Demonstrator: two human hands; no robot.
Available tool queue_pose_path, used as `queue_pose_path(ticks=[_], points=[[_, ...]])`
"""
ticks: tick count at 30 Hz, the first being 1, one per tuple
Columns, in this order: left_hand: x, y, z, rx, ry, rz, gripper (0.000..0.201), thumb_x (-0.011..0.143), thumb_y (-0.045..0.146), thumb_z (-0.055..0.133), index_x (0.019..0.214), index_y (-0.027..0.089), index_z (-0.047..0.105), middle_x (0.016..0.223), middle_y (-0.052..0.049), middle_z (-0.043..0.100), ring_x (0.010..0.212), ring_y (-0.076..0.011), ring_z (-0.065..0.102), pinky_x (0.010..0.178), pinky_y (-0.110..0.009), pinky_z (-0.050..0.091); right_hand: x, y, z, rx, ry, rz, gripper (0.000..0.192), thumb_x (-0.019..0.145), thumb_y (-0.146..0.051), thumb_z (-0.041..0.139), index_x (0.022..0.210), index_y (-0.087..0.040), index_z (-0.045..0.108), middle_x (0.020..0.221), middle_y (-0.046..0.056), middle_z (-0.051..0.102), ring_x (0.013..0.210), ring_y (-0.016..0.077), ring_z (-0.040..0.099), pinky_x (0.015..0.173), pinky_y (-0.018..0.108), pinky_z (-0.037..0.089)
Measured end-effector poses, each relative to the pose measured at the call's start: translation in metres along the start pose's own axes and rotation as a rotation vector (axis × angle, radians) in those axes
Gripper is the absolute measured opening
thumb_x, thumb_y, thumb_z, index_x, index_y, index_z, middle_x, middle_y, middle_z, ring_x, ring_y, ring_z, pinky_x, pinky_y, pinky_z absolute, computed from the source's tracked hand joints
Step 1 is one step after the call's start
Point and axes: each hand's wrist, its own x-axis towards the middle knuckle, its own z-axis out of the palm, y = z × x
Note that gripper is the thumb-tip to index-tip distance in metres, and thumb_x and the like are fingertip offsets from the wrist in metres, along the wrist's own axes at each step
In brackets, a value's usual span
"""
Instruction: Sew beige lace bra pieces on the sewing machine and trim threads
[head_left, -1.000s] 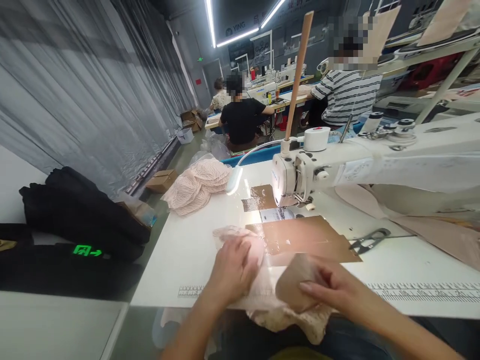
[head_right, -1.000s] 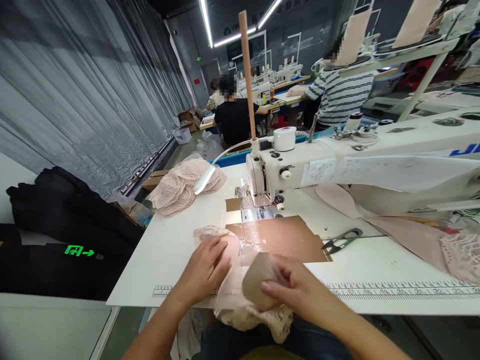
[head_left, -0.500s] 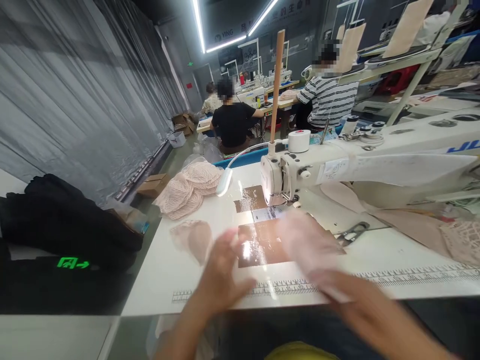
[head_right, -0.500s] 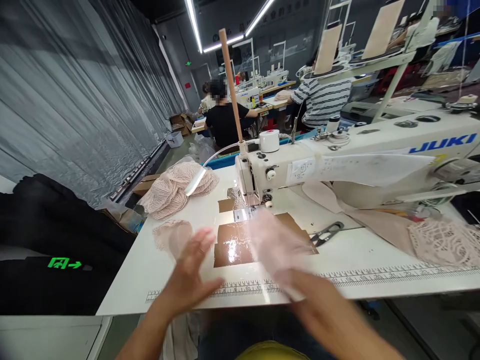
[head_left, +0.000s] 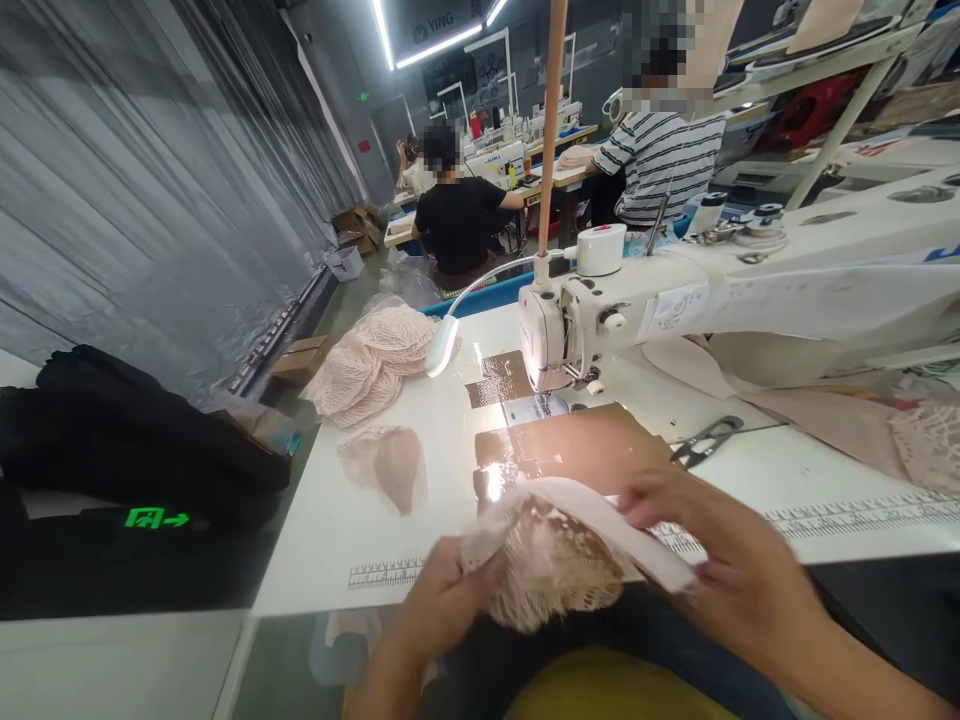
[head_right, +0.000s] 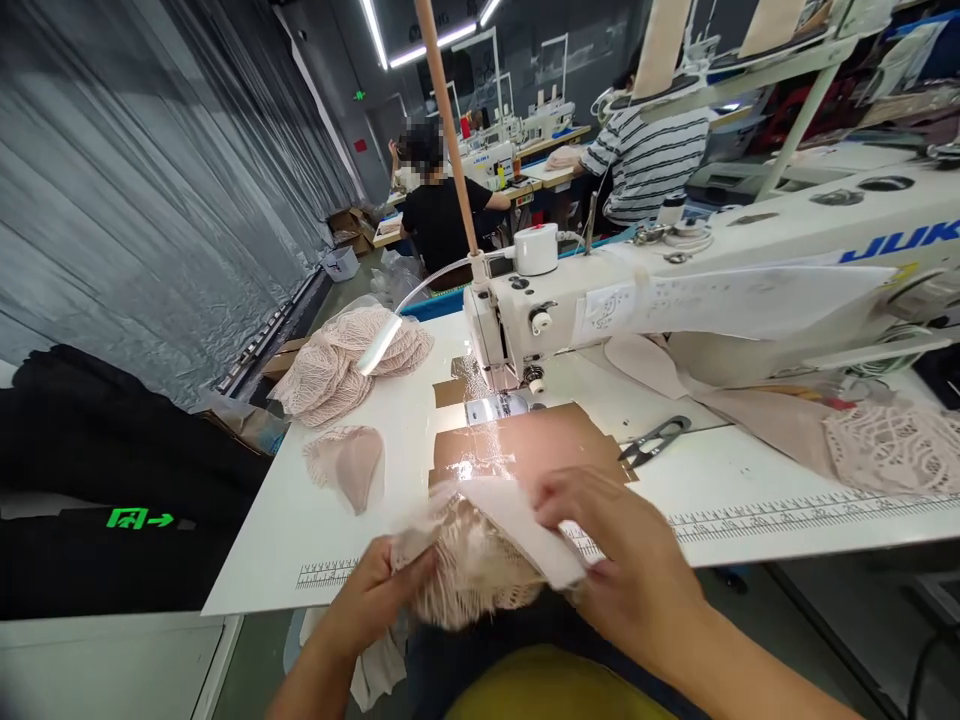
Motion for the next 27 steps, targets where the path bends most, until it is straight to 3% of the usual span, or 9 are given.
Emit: queue_pose_path(ticks=[2, 4, 6, 8, 10, 12, 17, 23, 27], points=[[-0.006, 0.004, 0.010, -0.285, -0.351, -0.017, 0.059, 0.084, 0.059, 0.053, 0.119, 0.012, 0.062, 0.091, -0.013, 0.069, 0.070, -0.0190, 0.062, 0.064, -0.026, 0.047, 0.006, 0.005, 0.014, 0.154, -0.257, 0.150, 0.009, 0.074, -0.021, 0.062, 0.072, -0.023, 0.053, 0.080, 0.003, 0.063, 0.075, 0.0200, 0.059, 0.066, 0.030, 0.046], [-0.008, 0.004, 0.018, -0.441, -0.541, 0.020, 0.081, 0.077, 0.062, 0.061, 0.141, 0.017, 0.039, 0.101, -0.016, 0.067, 0.068, -0.0170, 0.062, 0.064, -0.026, 0.048, 0.007, 0.011, 0.029, 0.440, -0.547, 0.356, 0.015, 0.077, -0.027, 0.064, 0.070, -0.020, 0.053, 0.070, 0.000, 0.060, 0.063, 0.0155, 0.055, 0.056, 0.026, 0.042], [-0.006, 0.003, 0.022, -0.457, -0.475, 0.076, 0.091, 0.074, 0.054, 0.070, 0.147, 0.026, 0.023, 0.110, -0.014, 0.063, 0.068, -0.0136, 0.060, 0.064, -0.025, 0.047, 0.004, 0.013, 0.041, 0.735, -0.705, 0.486, 0.021, 0.077, -0.033, 0.067, 0.070, -0.017, 0.055, 0.069, 0.000, 0.060, 0.062, 0.0140, 0.054, 0.058, 0.025, 0.041], [-0.002, 0.000, 0.022, -0.345, -0.260, 0.118, 0.089, 0.072, 0.046, 0.075, 0.146, 0.030, 0.028, 0.119, -0.013, 0.056, 0.077, -0.0141, 0.057, 0.069, -0.026, 0.047, 0.000, 0.011, 0.048, 0.926, -0.749, 0.568, 0.025, 0.073, -0.035, 0.072, 0.070, -0.015, 0.058, 0.072, 0.001, 0.060, 0.066, 0.0144, 0.054, 0.063, 0.027, 0.042], [0.004, -0.001, 0.021, -0.210, -0.099, 0.141, 0.086, 0.068, 0.043, 0.079, 0.142, 0.027, 0.038, 0.124, -0.011, 0.051, 0.093, -0.0192, 0.053, 0.082, -0.029, 0.045, -0.002, 0.008, 0.051, 1.002, -0.758, 0.636, 0.027, 0.068, -0.035, 0.077, 0.069, -0.013, 0.061, 0.070, 0.001, 0.058, 0.064, 0.0134, 0.053, 0.063, 0.028, 0.041], [0.007, -0.003, 0.020, -0.175, -0.116, 0.090, 0.083, 0.066, 0.043, 0.079, 0.138, 0.023, 0.044, 0.119, -0.010, 0.052, 0.100, -0.0229, 0.050, 0.088, -0.032, 0.042, -0.002, 0.006, 0.050, 1.042, -0.763, 0.667, 0.029, 0.067, -0.035, 0.078, 0.070, -0.011, 0.062, 0.068, 0.001, 0.057, 0.061, 0.0123, 0.051, 0.062, 0.027, 0.041], [0.004, -0.007, 0.016, -0.348, -0.224, -0.188, 0.041, 0.073, 0.047, 0.071, 0.090, 0.010, 0.067, 0.073, -0.003, 0.051, 0.066, -0.0128, 0.045, 0.062, -0.023, 0.037, -0.001, 0.016, 0.045, 0.974, -0.491, 0.631, 0.026, 0.065, -0.026, 0.080, 0.074, -0.015, 0.059, 0.068, -0.003, 0.056, 0.059, 0.0089, 0.048, 0.056, 0.020, 0.037], [0.004, -0.011, 0.035, -0.410, -0.062, -0.082, 0.035, 0.084, 0.047, 0.060, 0.082, 0.012, 0.064, 0.070, -0.002, 0.050, 0.067, -0.0118, 0.042, 0.065, -0.023, 0.035, -0.003, 0.028, 0.050, 0.763, -0.237, 0.571, 0.067, 0.076, -0.046, 0.069, 0.133, -0.022, 0.043, 0.059, -0.006, 0.050, 0.051, 0.0114, 0.044, 0.050, 0.023, 0.035], [0.009, -0.017, 0.050, -0.400, 0.162, -0.064, 0.037, 0.091, 0.045, 0.050, 0.073, 0.014, 0.057, 0.064, 0.001, 0.043, 0.062, -0.0102, 0.036, 0.060, -0.021, 0.032, 0.000, 0.031, 0.043, 0.629, -0.239, 0.437, 0.042, 0.082, -0.058, 0.055, 0.092, -0.019, 0.068, 0.063, 0.001, 0.054, 0.059, 0.0159, 0.048, 0.057, 0.028, 0.041]])
